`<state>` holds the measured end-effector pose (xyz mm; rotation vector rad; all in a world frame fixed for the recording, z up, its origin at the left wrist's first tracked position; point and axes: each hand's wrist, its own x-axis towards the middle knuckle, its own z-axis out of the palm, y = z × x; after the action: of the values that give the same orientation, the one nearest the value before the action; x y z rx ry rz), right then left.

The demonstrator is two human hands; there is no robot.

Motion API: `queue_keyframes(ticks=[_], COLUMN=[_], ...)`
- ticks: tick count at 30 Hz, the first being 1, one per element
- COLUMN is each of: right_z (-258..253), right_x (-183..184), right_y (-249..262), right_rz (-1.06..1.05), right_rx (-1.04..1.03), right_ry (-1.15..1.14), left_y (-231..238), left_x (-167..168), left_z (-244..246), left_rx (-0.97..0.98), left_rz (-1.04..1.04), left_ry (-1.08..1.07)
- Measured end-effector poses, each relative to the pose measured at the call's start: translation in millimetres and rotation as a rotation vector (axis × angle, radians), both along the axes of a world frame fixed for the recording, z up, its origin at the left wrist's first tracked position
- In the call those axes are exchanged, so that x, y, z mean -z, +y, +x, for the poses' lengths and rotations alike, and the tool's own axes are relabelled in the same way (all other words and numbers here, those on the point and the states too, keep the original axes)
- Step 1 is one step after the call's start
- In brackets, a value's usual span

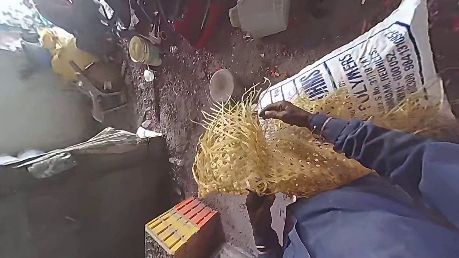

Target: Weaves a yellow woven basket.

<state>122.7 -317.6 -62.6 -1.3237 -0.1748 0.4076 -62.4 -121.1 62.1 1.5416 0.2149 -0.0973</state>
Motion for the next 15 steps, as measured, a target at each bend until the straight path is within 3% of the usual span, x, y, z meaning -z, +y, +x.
queue_keyframes(ticks=[4, 9, 11, 15], right_z=[9, 35, 40, 48], right_x=[-20, -28, -46, -88], right_y=[11, 31, 30, -1], right_rz=[0.116, 0.231, 0.234, 0.184], right_rx=[-0.162, -0.251, -0.169, 0.031], right_ry=[0.023, 0.054, 0.050, -0.057], left_y=[6, -10, -11, 9], left_x=[-3, -13, -13, 11], left_z=[-3, 3, 7, 12], left_rx=[0.031, 0.049, 0.053, -0.016], left_rz=[-0.056, 0.047, 0.099, 0.178], left_ry=[-0.004, 0.136, 0.213, 0.148])
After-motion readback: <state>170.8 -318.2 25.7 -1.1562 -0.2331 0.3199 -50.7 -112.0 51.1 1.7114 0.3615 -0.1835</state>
